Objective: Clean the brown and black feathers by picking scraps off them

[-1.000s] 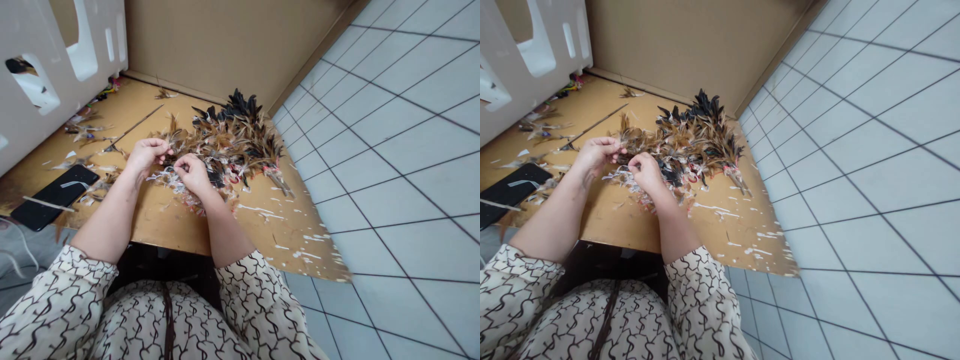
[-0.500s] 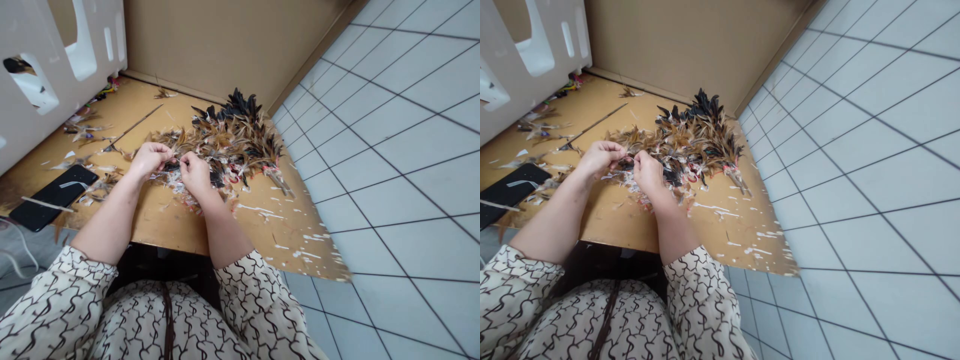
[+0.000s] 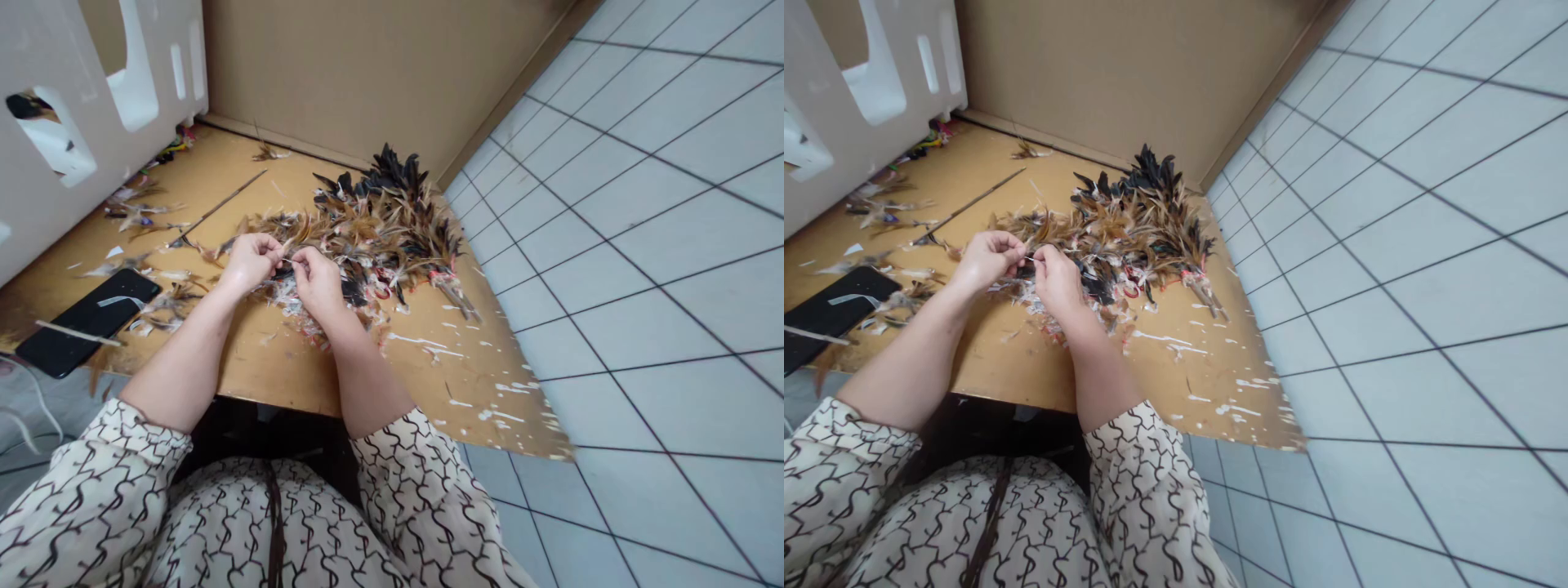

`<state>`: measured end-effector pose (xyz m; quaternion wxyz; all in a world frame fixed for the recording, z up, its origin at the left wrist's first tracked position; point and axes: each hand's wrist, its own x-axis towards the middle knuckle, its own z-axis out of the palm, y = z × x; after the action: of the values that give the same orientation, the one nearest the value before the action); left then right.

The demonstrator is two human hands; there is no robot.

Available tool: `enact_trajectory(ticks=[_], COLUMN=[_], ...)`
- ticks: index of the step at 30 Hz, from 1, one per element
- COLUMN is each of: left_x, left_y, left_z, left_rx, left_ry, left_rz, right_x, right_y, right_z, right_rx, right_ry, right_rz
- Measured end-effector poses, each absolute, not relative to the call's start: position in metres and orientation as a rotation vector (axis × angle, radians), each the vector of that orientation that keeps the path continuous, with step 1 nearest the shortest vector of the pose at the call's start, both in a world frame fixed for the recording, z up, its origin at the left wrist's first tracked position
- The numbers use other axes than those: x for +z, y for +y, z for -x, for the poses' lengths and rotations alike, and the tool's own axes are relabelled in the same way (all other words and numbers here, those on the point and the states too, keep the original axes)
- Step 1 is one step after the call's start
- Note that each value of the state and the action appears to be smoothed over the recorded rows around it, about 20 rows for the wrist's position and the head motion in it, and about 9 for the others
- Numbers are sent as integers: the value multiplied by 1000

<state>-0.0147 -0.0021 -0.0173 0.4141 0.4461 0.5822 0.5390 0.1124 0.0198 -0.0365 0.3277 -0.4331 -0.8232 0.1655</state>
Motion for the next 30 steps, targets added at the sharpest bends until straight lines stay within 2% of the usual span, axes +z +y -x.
enact_trajectory(ticks=[10,18,21,27,30], left_x=[-25,-25,-23,-9,-5], left_y=[0,-1,-3,-13,-15], left_z=[21,22,24,29,28], left_rx=[1187,972,924,963,1090], left_ry=[1763,1637,1510,1131,1007], left_rz=[-1623,-1955,-1916,-1484,-1319], right_x=[-30,-27,-26,-20,-19], right_y=[16,18,23,30,27], right_z=[-116,-120,-122,-129,-127], right_rx=[272,258,465,1341,1581], right_ry=[-2284,-2237,-2169,-1762,-1491], right_rz=[1179,1108,1102,972,895])
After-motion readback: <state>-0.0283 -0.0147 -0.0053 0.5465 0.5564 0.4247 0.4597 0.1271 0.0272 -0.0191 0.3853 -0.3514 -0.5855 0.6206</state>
